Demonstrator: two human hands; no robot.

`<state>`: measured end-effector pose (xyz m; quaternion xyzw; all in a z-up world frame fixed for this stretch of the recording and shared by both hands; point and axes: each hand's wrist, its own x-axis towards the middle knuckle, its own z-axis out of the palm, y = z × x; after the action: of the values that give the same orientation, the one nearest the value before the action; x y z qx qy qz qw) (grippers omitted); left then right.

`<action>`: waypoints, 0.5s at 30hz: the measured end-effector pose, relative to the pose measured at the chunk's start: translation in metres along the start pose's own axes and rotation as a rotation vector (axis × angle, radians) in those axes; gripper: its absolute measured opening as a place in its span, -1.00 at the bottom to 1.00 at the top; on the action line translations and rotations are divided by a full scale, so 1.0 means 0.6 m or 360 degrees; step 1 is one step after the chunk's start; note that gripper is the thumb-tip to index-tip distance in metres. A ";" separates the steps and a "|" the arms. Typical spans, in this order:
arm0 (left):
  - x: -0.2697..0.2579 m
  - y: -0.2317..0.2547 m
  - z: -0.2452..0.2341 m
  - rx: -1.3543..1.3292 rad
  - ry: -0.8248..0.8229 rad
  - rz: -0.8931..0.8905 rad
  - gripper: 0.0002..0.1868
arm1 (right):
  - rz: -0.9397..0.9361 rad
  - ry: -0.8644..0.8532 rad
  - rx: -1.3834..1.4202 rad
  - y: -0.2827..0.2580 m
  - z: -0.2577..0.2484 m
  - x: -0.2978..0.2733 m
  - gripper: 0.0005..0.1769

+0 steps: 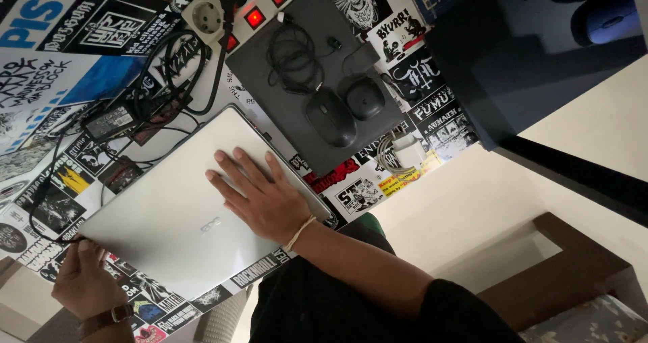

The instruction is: Arranging a laptop and other electronic devices on a desk, including connecting power cables.

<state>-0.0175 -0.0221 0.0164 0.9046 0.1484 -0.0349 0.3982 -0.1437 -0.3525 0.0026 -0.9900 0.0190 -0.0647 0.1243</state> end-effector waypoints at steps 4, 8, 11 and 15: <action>-0.006 0.020 0.005 0.0108 0.0008 -0.0004 -0.79 | 0.0014 0.0046 0.0020 0.001 0.001 0.001 -0.29; -0.008 0.038 0.000 0.0173 -0.0060 0.0015 -0.76 | 0.0015 0.0011 0.0024 -0.001 -0.002 0.000 -0.27; 0.005 0.031 -0.005 0.0358 0.0002 -0.0124 -0.74 | 0.0015 -0.0037 -0.0043 -0.003 -0.001 0.002 -0.24; 0.020 0.015 -0.006 0.0175 0.0000 -0.0306 -0.69 | -0.0014 -0.0121 -0.0041 -0.005 0.002 0.002 -0.18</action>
<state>-0.0036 -0.0223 0.0228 0.9067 0.2323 -0.0811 0.3427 -0.1426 -0.3496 0.0025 -0.9933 0.0107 -0.0273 0.1119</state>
